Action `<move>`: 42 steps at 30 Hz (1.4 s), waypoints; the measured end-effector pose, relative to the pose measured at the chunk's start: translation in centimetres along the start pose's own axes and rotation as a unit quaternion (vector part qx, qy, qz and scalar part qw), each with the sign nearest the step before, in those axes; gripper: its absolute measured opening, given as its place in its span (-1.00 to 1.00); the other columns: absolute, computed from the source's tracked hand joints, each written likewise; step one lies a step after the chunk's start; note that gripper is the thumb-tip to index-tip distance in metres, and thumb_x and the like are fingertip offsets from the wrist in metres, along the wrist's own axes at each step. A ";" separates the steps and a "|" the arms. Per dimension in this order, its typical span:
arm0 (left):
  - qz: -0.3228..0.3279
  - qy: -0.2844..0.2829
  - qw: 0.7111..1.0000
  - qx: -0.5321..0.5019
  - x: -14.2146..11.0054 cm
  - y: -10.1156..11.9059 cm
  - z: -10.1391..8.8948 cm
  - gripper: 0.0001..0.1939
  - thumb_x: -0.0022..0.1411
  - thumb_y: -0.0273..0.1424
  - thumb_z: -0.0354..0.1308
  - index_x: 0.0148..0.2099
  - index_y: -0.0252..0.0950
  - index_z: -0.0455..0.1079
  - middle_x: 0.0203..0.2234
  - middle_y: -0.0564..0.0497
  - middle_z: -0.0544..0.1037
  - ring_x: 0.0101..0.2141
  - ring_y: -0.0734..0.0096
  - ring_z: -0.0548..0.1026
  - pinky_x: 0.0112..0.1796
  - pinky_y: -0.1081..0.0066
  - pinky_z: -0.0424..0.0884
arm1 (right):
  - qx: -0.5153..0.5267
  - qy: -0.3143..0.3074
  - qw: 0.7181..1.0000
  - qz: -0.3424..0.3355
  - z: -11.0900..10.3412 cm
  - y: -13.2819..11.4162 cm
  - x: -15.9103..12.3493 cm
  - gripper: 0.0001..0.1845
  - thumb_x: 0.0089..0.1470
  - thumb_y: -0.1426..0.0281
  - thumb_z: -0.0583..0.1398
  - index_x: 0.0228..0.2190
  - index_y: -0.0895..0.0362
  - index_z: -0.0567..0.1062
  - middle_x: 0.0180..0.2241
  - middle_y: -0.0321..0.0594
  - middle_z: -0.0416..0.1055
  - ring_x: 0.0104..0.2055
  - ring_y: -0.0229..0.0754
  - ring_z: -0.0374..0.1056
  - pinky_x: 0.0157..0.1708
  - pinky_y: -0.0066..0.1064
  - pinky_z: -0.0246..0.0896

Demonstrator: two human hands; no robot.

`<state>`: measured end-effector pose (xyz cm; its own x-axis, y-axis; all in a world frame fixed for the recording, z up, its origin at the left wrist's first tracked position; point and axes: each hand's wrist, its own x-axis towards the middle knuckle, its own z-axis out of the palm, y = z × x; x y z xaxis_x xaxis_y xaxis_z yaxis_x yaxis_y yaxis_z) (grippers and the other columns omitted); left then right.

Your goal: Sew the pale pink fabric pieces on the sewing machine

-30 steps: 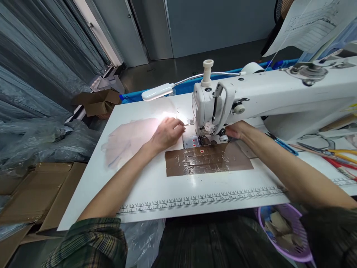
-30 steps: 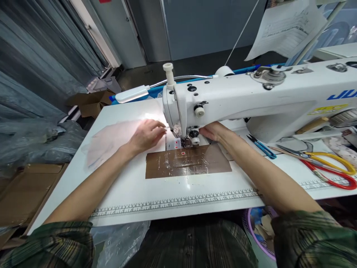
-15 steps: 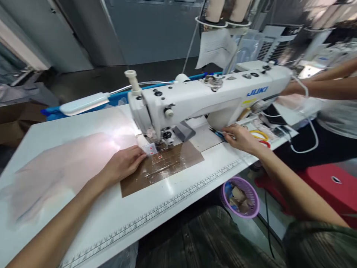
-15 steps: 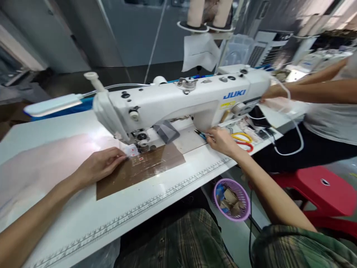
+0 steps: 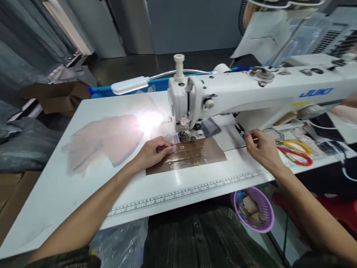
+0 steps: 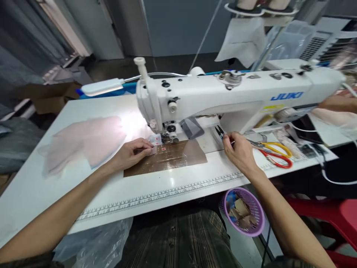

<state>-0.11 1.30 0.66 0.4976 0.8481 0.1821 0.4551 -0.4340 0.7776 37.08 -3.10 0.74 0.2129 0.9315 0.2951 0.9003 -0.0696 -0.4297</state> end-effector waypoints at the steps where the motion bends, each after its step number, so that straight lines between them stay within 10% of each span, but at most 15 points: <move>1: 0.002 0.007 1.000 -0.002 0.0 -0.1 0.1 -0.73 0.27 -0.18 0.13 -0.27 -0.25 0.52 -0.25 -0.07 0.58 -0.25 0.34 0.52 -0.20 0.33 0.44 | 0.097 -0.045 0.994 0.007 0.3 -1.1 -0.6 -0.56 0.26 0.05 -0.02 -0.32 0.16 0.38 -0.46 -0.11 0.46 -0.48 -0.13 0.37 -0.46 -0.35 0.22; 5: 0.010 0.014 1.000 -0.007 -0.3 -0.2 0.2 -0.79 0.27 -0.26 0.16 -0.30 -0.27 0.52 -0.29 -0.05 0.56 -0.31 0.40 0.49 -0.24 0.34 0.43 | 0.231 -0.195 0.949 -0.093 2.0 -6.5 -2.5 -0.56 0.29 0.03 -0.04 -0.21 0.15 0.34 -0.41 -0.16 0.50 -0.55 -0.23 0.34 -0.51 -0.41 0.22; 12: -0.004 0.012 0.999 -0.035 -0.5 0.0 0.2 -0.80 0.28 -0.28 0.15 -0.26 -0.28 0.52 -0.26 -0.05 0.58 -0.28 0.41 0.52 -0.23 0.37 0.45 | -0.125 -0.105 0.942 -0.294 4.7 -12.2 -2.0 -0.56 0.36 0.25 -0.06 0.13 0.13 0.39 -0.22 -0.08 0.51 -0.31 -0.13 0.41 -0.50 -0.39 0.04; 22: -0.023 0.008 0.999 -0.022 -0.5 -0.1 0.0 -0.79 0.33 -0.30 0.09 -0.24 -0.28 0.50 -0.31 -0.03 0.58 -0.33 0.43 0.51 -0.28 0.39 0.46 | -0.143 -0.071 0.925 -0.346 5.7 -13.2 -1.8 -0.63 0.34 0.34 -0.01 -0.01 0.16 0.50 -0.21 -0.10 0.52 -0.37 -0.18 0.40 -0.55 -0.36 -0.08; 28: 0.114 -0.043 0.991 0.046 -0.8 -0.3 0.2 -0.83 0.32 -0.36 0.10 -0.21 -0.27 0.52 -0.16 -0.07 0.60 -0.15 0.32 0.55 -0.09 0.22 0.47 | -0.016 0.002 0.954 -0.300 1.9 -6.9 -2.3 -0.61 0.33 0.26 0.05 0.02 0.23 0.46 -0.20 -0.11 0.51 -0.36 -0.24 0.41 -0.47 -0.44 0.16; 32: 0.091 -0.017 0.991 0.094 -0.8 0.0 0.6 -0.82 0.32 -0.34 0.09 -0.21 -0.26 0.50 -0.17 -0.05 0.62 -0.16 0.31 0.56 -0.09 0.21 0.48 | -0.010 0.040 0.977 -0.208 0.1 -4.0 -2.7 -0.59 0.29 0.21 0.07 0.02 0.19 0.48 -0.24 -0.10 0.51 -0.35 -0.18 0.42 -0.43 -0.40 0.20; 42: -0.032 -0.018 0.999 0.019 -0.9 1.0 0.1 -0.78 0.32 -0.31 0.07 -0.19 -0.29 0.51 -0.19 -0.07 0.62 -0.22 0.37 0.57 -0.17 0.36 0.49 | -0.126 -0.078 0.935 -0.322 4.9 -11.7 -2.3 -0.60 0.34 0.34 0.00 0.12 0.14 0.41 -0.11 -0.05 0.49 -0.33 -0.17 0.39 -0.57 -0.39 -0.08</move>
<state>0.02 0.08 1.21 0.4922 0.8636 0.1096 0.5141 -0.3900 0.7639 24.19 -2.65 0.91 -0.4444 0.8487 0.2867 0.8878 0.4600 0.0143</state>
